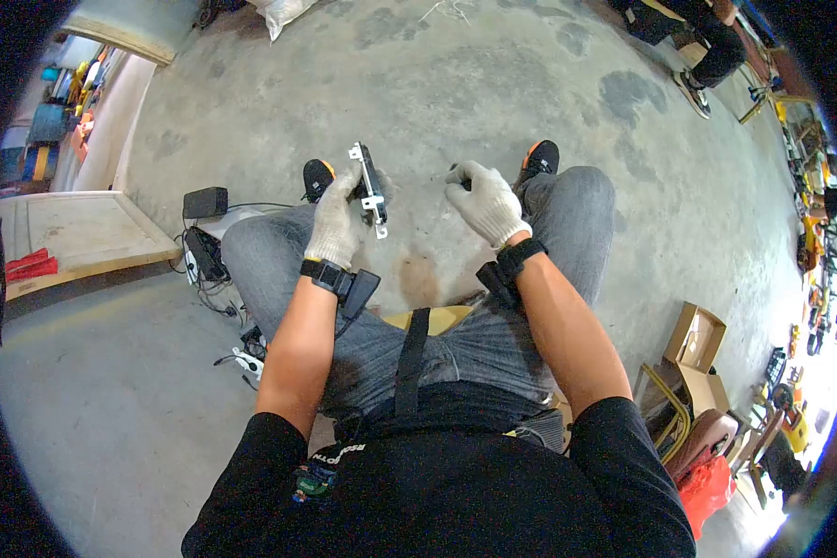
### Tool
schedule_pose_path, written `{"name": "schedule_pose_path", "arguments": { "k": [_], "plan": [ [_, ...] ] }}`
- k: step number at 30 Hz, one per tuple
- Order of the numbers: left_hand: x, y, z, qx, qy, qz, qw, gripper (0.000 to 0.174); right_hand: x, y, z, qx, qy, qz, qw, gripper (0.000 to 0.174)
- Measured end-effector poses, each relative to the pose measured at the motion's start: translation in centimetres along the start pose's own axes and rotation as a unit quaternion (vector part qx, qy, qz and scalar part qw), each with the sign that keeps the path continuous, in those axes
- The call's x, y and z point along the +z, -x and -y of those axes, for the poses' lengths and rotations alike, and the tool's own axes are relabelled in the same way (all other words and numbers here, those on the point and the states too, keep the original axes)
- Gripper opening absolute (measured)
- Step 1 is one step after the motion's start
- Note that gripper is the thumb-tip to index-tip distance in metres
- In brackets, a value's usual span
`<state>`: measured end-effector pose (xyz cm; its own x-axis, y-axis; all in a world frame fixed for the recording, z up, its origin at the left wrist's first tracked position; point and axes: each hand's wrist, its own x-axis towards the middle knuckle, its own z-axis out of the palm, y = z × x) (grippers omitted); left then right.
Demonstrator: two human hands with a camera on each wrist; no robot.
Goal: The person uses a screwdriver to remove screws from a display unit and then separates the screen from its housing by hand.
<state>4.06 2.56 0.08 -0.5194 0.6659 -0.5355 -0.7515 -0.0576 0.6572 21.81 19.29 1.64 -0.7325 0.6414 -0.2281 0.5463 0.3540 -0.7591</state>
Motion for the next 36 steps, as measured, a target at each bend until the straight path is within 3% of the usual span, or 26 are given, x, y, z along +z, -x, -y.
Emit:
{"name": "schedule_pose_path", "arguments": {
  "k": [5,14,19,21,22,27,29,33,36],
  "plan": [
    [-0.1,0.2,0.0,0.010,0.062,-0.010,0.998,0.022,-0.3,0.1,-0.4,-0.005,-0.016,-0.007,1.000,0.030],
    [-0.4,-0.1,-0.1,-0.004,0.076,-0.074,0.994,0.025,-2.1,0.6,0.4,0.088,-0.081,-0.068,0.990,0.052],
    [-0.2,0.5,0.0,-0.005,0.087,-0.022,0.996,0.030,-3.6,1.2,1.7,0.089,-0.151,-0.056,0.983,0.048],
    [-0.3,0.3,0.2,0.001,0.078,-0.024,0.997,0.031,-3.9,1.4,1.5,0.075,-0.259,-0.091,0.959,0.043],
    [-0.7,0.0,0.3,-0.002,0.076,-0.018,0.997,0.032,-4.6,1.8,1.7,0.109,-0.254,-0.078,0.958,0.039],
    [-0.2,0.2,-0.3,0.014,0.096,-0.012,0.995,0.039,-6.3,3.7,2.4,0.098,-0.359,-0.082,0.924,0.036],
    [0.0,0.6,-0.5,0.000,0.073,0.026,0.997,0.045,-6.6,4.0,2.2,0.091,-0.448,-0.061,0.887,0.034],
    [0.0,0.4,-0.6,-0.023,0.083,0.036,0.996,0.048,-6.3,3.7,1.7,0.055,-0.382,-0.021,0.922,0.036],
    [-0.4,0.4,-0.6,-0.005,0.098,0.064,0.993,0.048,-6.4,3.7,2.0,0.078,-0.367,-0.005,0.927,0.036]
  ]
}}
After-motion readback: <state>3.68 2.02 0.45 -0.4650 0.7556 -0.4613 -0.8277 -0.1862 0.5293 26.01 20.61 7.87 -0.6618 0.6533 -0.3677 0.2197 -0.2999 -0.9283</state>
